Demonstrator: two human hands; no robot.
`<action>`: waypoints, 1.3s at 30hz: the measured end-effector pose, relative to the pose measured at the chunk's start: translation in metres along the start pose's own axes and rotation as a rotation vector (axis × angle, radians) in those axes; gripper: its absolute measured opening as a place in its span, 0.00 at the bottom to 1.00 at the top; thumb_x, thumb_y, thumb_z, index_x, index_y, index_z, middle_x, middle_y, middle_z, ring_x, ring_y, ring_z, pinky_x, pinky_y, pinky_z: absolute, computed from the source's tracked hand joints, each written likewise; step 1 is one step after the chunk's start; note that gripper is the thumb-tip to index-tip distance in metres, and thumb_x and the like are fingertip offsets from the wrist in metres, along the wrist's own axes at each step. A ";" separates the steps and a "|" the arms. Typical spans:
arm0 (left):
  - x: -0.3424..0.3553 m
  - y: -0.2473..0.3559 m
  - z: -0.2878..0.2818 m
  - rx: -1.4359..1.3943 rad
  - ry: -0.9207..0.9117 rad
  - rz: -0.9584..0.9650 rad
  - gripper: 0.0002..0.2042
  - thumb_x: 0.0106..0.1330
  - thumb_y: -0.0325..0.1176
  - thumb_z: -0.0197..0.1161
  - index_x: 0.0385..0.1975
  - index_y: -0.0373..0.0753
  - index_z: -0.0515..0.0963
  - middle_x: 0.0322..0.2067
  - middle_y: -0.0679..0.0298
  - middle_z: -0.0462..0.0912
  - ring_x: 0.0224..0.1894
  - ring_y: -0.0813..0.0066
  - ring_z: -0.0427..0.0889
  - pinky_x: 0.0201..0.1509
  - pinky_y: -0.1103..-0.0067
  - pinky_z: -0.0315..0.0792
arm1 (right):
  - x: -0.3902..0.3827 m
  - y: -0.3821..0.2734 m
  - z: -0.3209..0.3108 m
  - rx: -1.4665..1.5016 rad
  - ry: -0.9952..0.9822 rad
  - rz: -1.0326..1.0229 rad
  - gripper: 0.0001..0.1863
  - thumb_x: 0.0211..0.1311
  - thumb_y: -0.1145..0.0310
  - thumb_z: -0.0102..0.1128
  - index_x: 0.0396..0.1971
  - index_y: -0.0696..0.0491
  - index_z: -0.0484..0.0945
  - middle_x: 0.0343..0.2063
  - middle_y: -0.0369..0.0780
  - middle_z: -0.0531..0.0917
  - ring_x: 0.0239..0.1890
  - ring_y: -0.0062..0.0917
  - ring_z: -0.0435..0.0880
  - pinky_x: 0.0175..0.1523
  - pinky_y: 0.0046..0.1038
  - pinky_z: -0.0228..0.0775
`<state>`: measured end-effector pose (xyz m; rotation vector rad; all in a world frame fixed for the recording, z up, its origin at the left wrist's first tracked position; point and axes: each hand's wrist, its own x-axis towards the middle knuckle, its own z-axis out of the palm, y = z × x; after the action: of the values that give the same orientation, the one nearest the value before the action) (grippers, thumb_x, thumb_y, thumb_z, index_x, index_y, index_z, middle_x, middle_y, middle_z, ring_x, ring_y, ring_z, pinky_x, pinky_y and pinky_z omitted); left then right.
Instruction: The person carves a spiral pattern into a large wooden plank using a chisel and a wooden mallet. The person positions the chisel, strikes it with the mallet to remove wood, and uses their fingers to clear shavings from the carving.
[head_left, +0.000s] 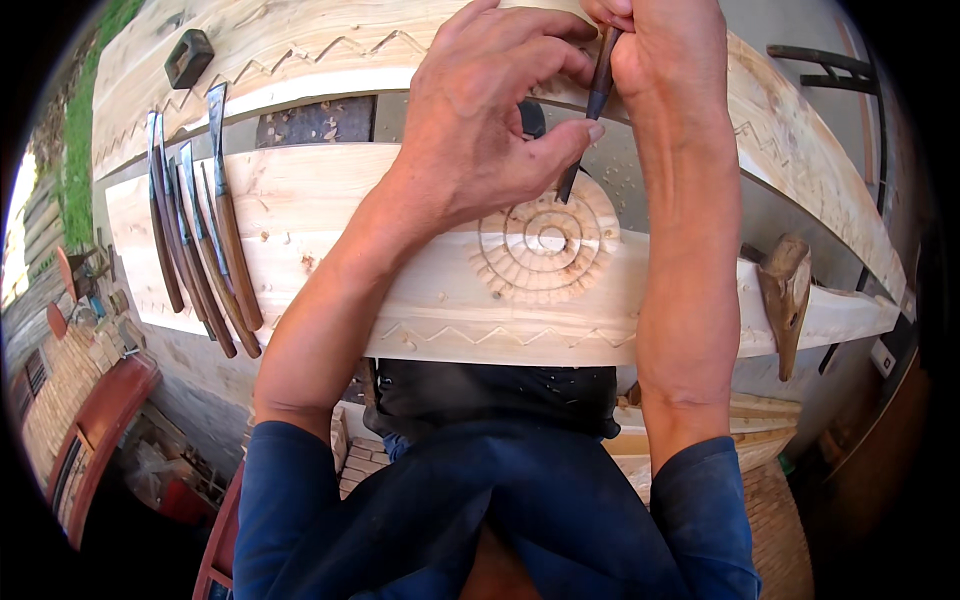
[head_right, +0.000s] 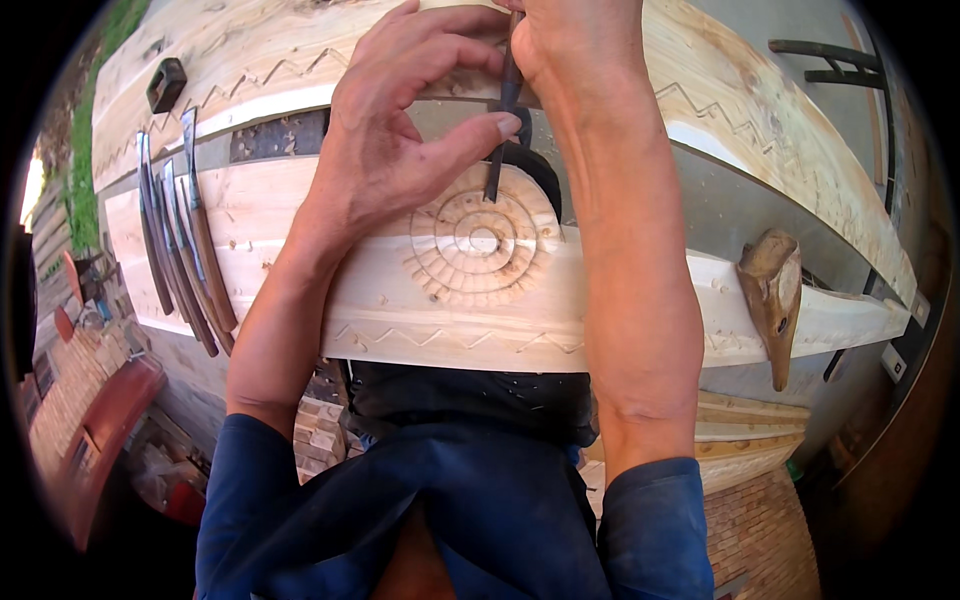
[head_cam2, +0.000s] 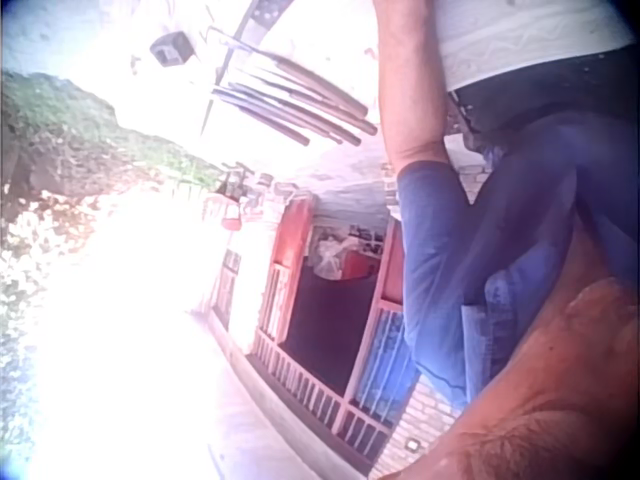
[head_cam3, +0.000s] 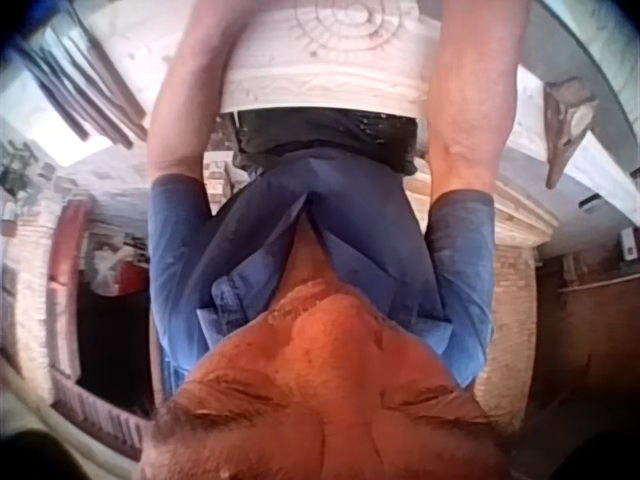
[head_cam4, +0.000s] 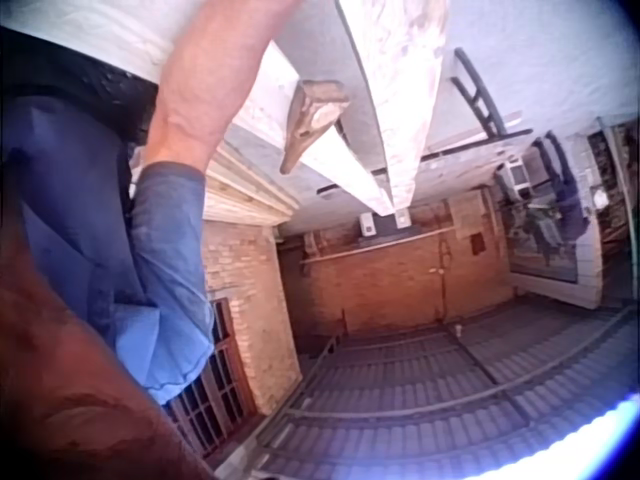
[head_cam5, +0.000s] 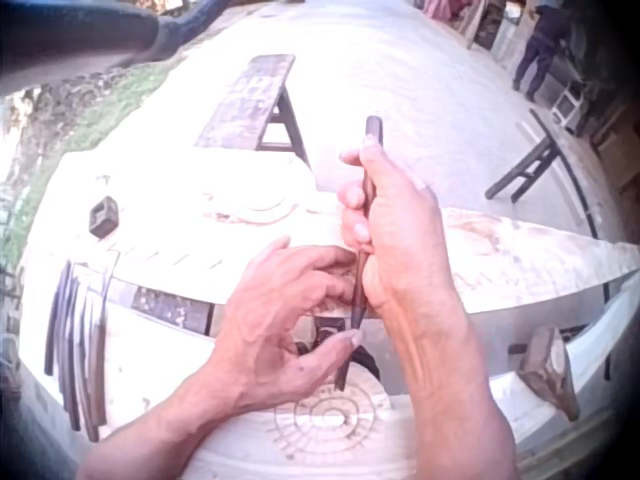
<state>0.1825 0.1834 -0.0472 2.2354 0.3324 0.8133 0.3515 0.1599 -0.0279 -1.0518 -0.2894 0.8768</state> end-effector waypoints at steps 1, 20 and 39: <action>-0.001 -0.001 0.000 0.001 0.002 -0.001 0.19 0.54 0.30 0.78 0.46 0.44 0.82 0.59 0.59 0.83 0.64 0.56 0.81 0.76 0.46 0.63 | 0.002 0.002 -0.001 0.007 0.007 0.030 0.13 0.83 0.61 0.55 0.47 0.58 0.77 0.22 0.33 0.74 0.15 0.14 0.63 0.19 0.19 0.52; -0.004 -0.005 -0.005 -0.121 0.342 -0.147 0.04 0.52 0.22 0.65 0.18 0.34 0.77 0.20 0.64 0.79 0.28 0.70 0.74 0.35 0.74 0.68 | 0.001 0.015 0.024 -0.071 -0.349 0.218 0.14 0.83 0.61 0.53 0.48 0.58 0.79 0.20 0.32 0.73 0.15 0.13 0.64 0.18 0.18 0.52; 0.000 -0.004 -0.026 -0.332 -0.139 -0.254 0.10 0.57 0.33 0.82 0.29 0.36 0.87 0.32 0.65 0.88 0.45 0.68 0.85 0.65 0.66 0.73 | 0.033 -0.073 -0.027 0.073 -0.302 -0.074 0.17 0.85 0.57 0.54 0.51 0.58 0.75 0.26 0.33 0.76 0.15 0.12 0.66 0.18 0.15 0.53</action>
<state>0.1658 0.2001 -0.0366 1.8806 0.3761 0.5316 0.4243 0.1530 0.0142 -0.8347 -0.5424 0.9717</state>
